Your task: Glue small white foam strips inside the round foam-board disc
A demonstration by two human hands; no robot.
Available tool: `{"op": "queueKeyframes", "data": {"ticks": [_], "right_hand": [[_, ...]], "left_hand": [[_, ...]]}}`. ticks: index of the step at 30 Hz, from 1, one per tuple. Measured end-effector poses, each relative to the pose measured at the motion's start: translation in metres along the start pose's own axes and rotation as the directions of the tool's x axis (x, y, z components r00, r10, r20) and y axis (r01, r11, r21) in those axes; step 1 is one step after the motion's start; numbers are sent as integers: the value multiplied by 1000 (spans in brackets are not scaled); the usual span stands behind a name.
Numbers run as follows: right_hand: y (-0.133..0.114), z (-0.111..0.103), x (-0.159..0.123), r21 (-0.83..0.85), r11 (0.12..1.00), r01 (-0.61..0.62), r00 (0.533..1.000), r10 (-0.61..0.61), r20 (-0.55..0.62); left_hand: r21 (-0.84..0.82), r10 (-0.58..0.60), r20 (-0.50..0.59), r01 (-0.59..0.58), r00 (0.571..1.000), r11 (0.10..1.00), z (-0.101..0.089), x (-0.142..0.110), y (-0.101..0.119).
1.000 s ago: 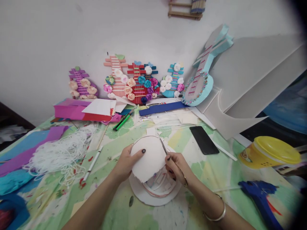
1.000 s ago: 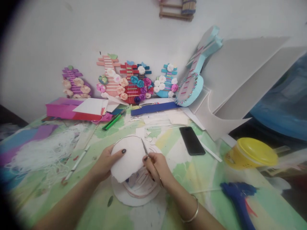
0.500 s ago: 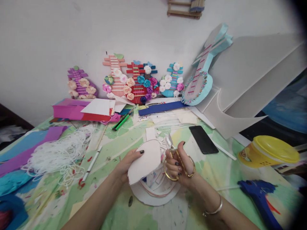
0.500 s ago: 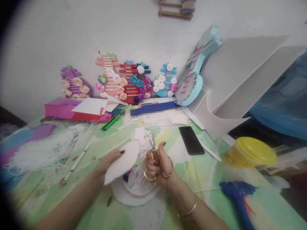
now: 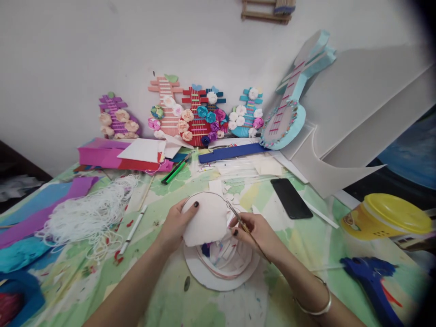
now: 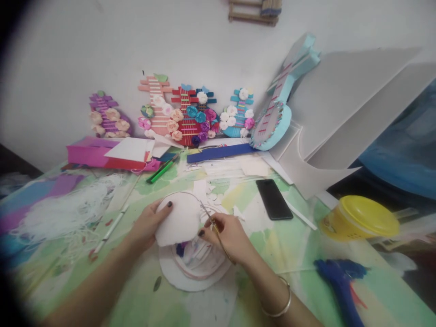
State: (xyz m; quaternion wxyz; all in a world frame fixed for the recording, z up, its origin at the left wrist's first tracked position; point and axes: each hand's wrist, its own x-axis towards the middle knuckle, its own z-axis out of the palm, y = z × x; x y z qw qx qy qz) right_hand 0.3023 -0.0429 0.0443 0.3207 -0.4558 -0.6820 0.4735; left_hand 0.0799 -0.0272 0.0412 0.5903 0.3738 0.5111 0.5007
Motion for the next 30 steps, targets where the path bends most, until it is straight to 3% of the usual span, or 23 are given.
{"op": "queueKeyframes", "data": {"ticks": [5, 8, 11, 14, 20, 25, 30], "right_hand": [[-4, 3, -2, -152, 987, -59, 998, 59, -2], [-9, 4, -2, -201, 979, -38, 999, 34, -25], [-8, 5, -2, -248, 968, -31, 999, 24, -32], [-2, 5, -1, -268, 963, -1, 1000, 1, -2], [3, 6, -1, -284, 959, 14, 1000, -20, -18], [-4, 8, -1, -218, 976, 6, 998, -20, -61], [0, 11, -1, -263, 965, -1, 997, -19, -75]], "left_hand": [[219, 156, -39, -144, 987, 965, 8, -10, 2], [442, 265, -18, -230, 964, 867, 10, -14, 6], [560, 318, 9, -268, 948, 784, 9, -15, 9], [578, 291, 20, -249, 956, 777, 7, -13, 9], [487, 206, 24, -192, 978, 852, 6, -13, 9], [546, 248, 123, -274, 961, 792, 7, -17, 13], [590, 250, 162, -297, 955, 751, 7, -17, 15]]}}
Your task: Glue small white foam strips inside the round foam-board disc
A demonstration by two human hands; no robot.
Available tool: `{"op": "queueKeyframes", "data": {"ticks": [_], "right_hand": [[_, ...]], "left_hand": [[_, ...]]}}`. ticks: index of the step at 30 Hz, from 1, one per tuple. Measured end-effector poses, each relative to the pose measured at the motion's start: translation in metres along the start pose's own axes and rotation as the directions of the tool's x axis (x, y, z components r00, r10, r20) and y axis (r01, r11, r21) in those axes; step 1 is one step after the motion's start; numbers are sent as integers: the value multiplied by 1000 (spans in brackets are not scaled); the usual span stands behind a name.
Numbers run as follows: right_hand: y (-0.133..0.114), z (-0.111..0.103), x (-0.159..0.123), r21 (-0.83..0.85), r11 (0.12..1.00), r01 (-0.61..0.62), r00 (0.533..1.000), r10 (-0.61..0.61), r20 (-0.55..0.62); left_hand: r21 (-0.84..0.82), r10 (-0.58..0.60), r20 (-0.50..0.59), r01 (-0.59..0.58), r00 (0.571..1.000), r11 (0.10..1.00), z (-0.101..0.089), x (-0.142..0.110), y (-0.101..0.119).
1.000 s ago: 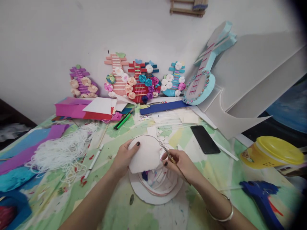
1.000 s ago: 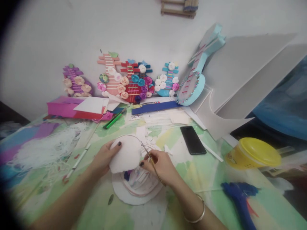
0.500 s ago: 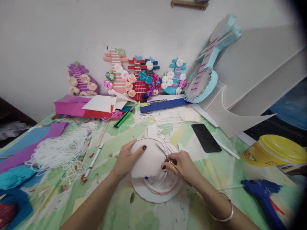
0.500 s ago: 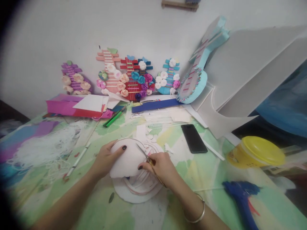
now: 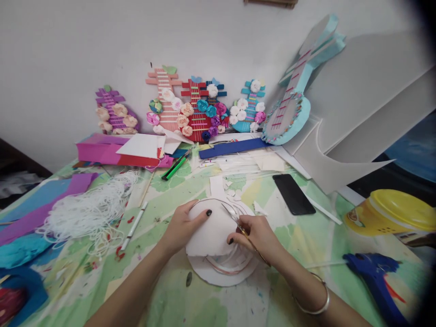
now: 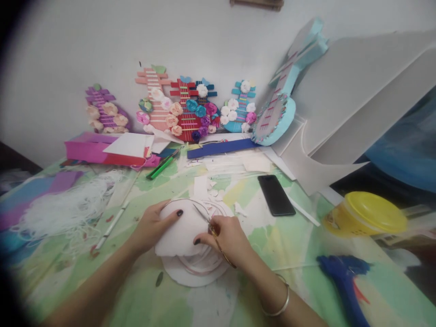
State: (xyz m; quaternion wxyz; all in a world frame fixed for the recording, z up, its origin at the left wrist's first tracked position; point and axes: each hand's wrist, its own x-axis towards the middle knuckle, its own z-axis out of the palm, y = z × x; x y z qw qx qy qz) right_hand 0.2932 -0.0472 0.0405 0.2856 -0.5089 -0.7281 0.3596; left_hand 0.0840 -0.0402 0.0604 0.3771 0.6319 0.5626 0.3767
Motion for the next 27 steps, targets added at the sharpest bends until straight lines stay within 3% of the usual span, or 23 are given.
{"op": "queueKeyframes", "data": {"ticks": [6, 13, 19, 27], "right_hand": [[0, 0, -2, 23, 999, 26, 1000, -25, -3], [-5, 1, -4, 136, 988, -76, 996, 69, 57], [-4, 0, -3, 37, 999, -39, 998, 40, -46], [-6, -2, -6, 187, 982, -13, 1000, 14, -2]], "left_hand": [[-87, -43, 30, 45, 999, 995, 1, 1, -2], [29, 25, 48, -27, 999, 999, 2, -1, 1], [17, 25, 32, -25, 999, 1000, 3, -4, 5], [-57, 1, 59, 3, 998, 998, 2, -5, 5]]}}
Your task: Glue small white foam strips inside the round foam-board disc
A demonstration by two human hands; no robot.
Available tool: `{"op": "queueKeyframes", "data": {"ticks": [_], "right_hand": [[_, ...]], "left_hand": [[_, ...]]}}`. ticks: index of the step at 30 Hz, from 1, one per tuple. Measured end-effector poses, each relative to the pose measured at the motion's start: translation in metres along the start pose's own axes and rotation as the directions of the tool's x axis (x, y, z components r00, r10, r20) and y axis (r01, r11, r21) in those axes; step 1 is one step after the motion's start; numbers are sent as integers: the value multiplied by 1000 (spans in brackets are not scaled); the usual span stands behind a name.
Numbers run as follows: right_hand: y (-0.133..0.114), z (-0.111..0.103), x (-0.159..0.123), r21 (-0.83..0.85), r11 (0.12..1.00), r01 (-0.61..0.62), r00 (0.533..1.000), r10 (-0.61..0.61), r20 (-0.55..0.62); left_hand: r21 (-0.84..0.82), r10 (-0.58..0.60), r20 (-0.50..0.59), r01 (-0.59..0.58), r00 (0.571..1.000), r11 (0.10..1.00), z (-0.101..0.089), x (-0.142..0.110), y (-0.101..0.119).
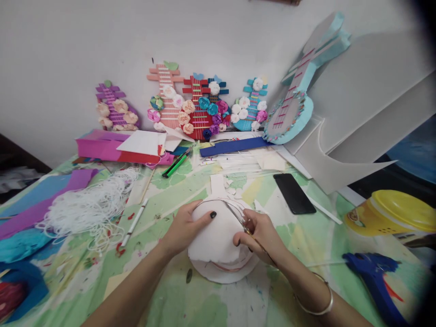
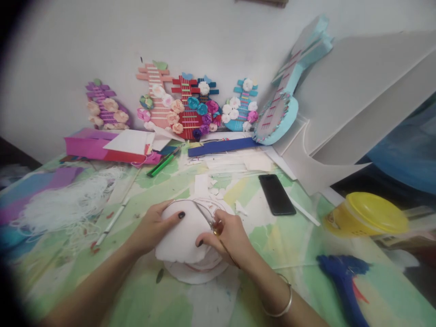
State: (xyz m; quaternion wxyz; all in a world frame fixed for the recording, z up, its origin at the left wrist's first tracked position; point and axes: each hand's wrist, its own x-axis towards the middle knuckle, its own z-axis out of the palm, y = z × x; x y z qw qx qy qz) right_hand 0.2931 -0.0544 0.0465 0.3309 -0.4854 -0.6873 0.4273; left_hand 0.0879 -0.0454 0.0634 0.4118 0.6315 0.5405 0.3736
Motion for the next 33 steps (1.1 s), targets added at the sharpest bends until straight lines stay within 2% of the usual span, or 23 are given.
{"op": "queueKeyframes", "data": {"ticks": [7, 15, 18, 20, 23, 26, 28, 30, 31, 32, 33], "right_hand": [[-5, -1, -1, -71, 996, 62, 997, -58, 58], [1, 0, 1, -74, 996, 49, 999, -48, 17], [2, -1, 2, 41, 997, 59, 997, -60, 39], [2, -1, 2, 200, 980, 10, 991, -36, 128], [-1, 1, 0, 464, 876, -129, 951, -23, 308], [-2, 2, -2, 590, 773, -234, 931, 3, 366], [0, -3, 1, 600, 756, -262, 951, 96, 294], [6, -13, 6, 513, 830, -219, 975, 199, 95], [10, -20, 10, 399, 902, -163, 977, 203, -59], [14, -28, 14, 203, 971, -125, 965, 167, -204], [17, -36, 17, -23, 992, -123, 940, 109, -324]], "left_hand": [[9, 51, 135, -52, 990, 999, 4, -3, 2], [8, 9, 108, -10, 994, 1000, 8, -1, 0], [-43, -42, 128, 48, 991, 998, 7, 0, -1], [-110, -95, 175, 115, 980, 987, 5, 1, -2], [-243, -160, 278, 230, 947, 942, 2, 0, -5], [-375, -200, 334, 325, 921, 868, 1, 0, -10], [-461, -227, 323, 362, 919, 811, -1, 1, -13], [-517, -251, 280, 366, 927, 774, -3, 4, -16], [-525, -261, 254, 360, 931, 771, -4, 5, -17], [-523, -267, 231, 351, 935, 776, -4, 6, -17], [-516, -269, 214, 343, 939, 785, -5, 7, -18]]}}
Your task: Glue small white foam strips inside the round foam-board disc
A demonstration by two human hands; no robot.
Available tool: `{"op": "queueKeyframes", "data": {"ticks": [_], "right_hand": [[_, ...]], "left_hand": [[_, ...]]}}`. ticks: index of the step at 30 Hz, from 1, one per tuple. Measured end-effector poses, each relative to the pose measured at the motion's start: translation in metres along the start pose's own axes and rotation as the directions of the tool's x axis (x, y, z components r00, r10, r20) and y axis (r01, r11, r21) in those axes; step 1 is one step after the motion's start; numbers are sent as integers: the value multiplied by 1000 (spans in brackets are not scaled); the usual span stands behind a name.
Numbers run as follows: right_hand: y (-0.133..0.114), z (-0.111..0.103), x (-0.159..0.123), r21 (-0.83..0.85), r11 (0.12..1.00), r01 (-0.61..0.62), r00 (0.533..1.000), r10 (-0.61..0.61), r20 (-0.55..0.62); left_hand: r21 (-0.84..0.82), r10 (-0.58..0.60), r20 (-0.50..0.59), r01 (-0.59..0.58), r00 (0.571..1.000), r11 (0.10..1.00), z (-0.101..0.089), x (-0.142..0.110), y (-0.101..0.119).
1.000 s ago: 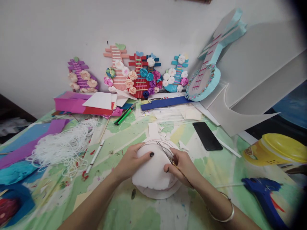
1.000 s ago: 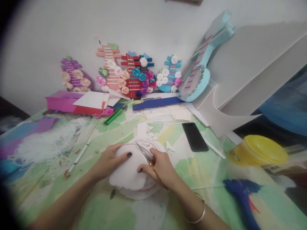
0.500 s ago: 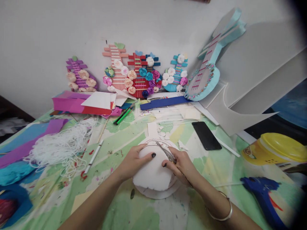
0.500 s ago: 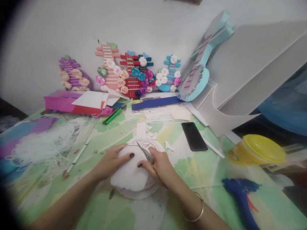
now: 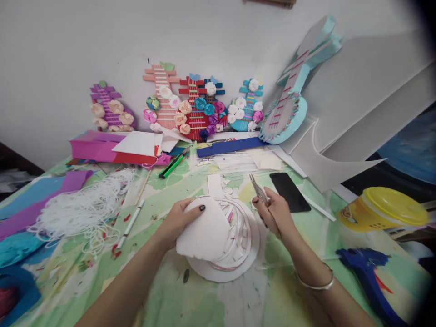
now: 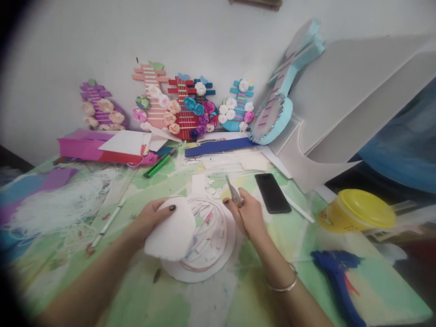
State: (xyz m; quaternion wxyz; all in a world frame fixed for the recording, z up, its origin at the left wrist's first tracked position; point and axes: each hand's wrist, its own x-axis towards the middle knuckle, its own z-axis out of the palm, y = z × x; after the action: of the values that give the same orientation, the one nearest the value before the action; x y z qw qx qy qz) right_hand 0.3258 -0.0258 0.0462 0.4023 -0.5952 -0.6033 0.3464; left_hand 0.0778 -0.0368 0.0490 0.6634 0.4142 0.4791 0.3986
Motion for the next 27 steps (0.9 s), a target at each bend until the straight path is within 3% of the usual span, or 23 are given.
{"op": "queueKeyframes", "data": {"ticks": [2, 5, 11, 18, 21, 24, 27], "right_hand": [[6, -10, 10, -335, 942, 18, 998, -37, -51], [9, -17, 15, -514, 853, -86, 996, 60, -67], [10, -15, 11, -545, 835, -72, 994, 15, -108], [10, -15, 12, -629, 777, -18, 981, -107, -161], [9, -15, 12, -454, 885, 102, 988, -143, -57], [7, -9, 9, -207, 962, 177, 984, -165, 74], [4, 0, 3, -272, 932, 242, 969, -216, 120]], "left_hand": [[34, 14, 3, -14, 1000, 999, 1, 1, 0], [107, 47, 18, -49, 999, 993, 4, 1, 0], [76, 127, -100, -120, 987, 990, 4, 6, -3], [36, 191, -131, -188, 973, 982, 1, 10, -4], [218, 232, -274, -175, 933, 960, -12, 15, -2], [565, 319, -455, -8, 831, 825, -33, 23, -1], [832, 478, -467, 187, 744, 522, -45, 30, -5]]}}
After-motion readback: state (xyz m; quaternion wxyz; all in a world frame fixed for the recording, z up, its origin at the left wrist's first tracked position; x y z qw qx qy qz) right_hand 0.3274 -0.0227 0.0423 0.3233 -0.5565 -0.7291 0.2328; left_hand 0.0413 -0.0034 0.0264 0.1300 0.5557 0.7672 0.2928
